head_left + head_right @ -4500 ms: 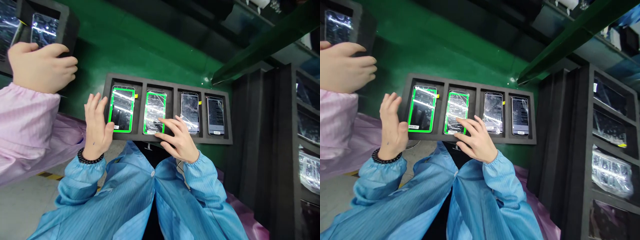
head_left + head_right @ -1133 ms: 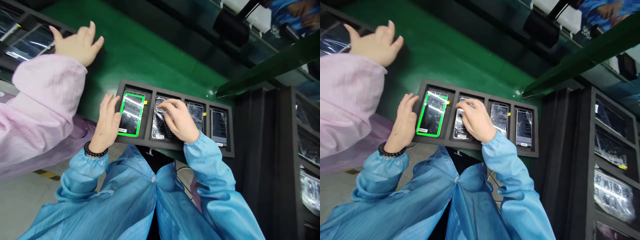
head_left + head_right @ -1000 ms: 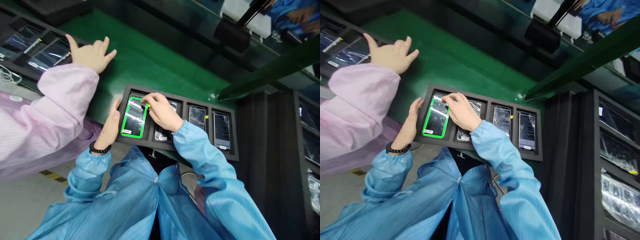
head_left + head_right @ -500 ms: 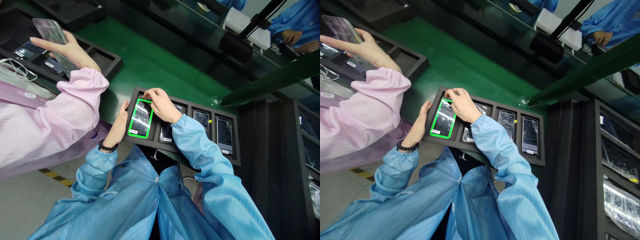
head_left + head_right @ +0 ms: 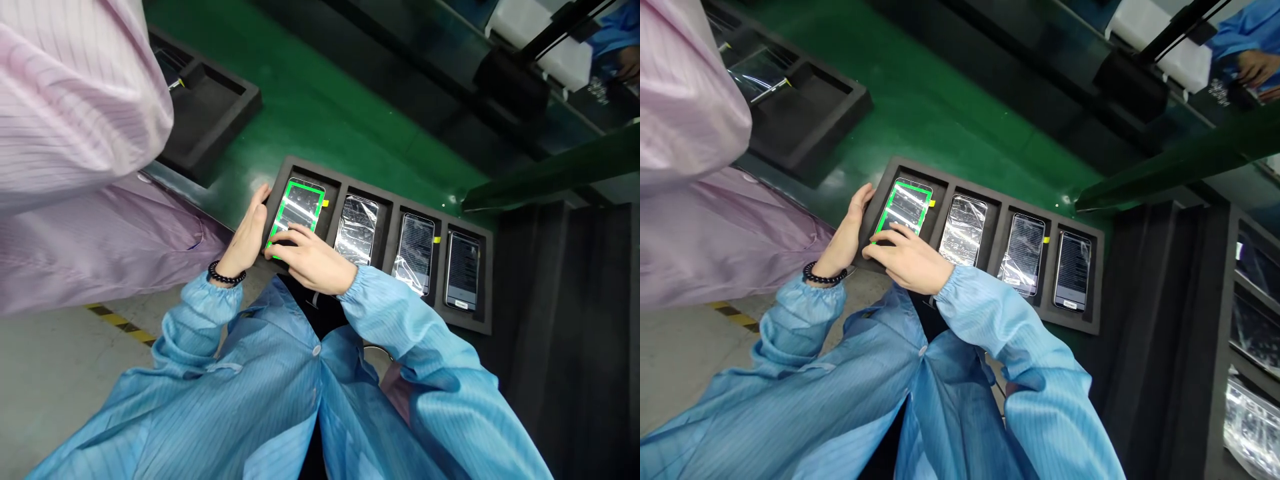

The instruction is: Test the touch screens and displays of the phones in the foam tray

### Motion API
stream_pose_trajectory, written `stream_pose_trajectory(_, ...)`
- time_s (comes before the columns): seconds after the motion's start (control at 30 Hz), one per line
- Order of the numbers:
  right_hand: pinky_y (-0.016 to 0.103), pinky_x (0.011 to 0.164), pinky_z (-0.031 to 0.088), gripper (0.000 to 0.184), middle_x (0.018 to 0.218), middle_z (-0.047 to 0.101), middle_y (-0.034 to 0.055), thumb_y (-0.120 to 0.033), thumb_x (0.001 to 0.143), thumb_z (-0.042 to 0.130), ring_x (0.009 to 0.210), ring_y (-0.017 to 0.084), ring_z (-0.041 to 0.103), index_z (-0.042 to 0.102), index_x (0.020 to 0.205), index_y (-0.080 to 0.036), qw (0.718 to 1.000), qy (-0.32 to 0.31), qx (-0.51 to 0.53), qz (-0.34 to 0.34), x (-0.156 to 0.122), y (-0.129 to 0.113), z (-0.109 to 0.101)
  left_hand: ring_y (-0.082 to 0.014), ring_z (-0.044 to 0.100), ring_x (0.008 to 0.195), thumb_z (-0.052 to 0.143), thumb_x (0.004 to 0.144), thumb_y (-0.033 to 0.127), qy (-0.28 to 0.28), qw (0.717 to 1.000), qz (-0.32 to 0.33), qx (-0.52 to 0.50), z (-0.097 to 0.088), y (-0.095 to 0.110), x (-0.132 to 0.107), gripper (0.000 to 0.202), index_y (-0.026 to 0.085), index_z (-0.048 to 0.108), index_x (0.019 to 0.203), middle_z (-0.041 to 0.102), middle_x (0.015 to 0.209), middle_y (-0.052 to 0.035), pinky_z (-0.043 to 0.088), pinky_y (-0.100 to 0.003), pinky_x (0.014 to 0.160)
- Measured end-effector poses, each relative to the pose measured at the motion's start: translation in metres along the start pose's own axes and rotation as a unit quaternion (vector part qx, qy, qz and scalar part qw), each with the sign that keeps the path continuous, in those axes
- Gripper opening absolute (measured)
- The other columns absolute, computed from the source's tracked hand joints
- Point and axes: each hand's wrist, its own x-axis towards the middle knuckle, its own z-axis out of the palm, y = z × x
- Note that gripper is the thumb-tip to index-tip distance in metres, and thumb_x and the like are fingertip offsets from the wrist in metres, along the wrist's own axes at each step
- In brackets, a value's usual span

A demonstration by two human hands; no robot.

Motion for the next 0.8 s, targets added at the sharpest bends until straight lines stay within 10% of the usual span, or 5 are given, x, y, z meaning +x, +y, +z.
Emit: stream_pose_trajectory(0.8,0.054,0.122,0.034,0.046,0.120,0.067,0.0109,0.002,0.082,0.038,0.126,0.022,0.055,0.058,0.120,-0.016,0.998,0.057,-0.006,0.028,-0.016,-0.003,-0.031,-0.0188,0.030,0.154,0.023,0.095,0.070,0.000,0.999,0.022,-0.026,-0.001,-0.009,0.002,0.072,0.029,0.033,0.154,0.036,0.163,-0.0053,0.019,-0.042,0.132)
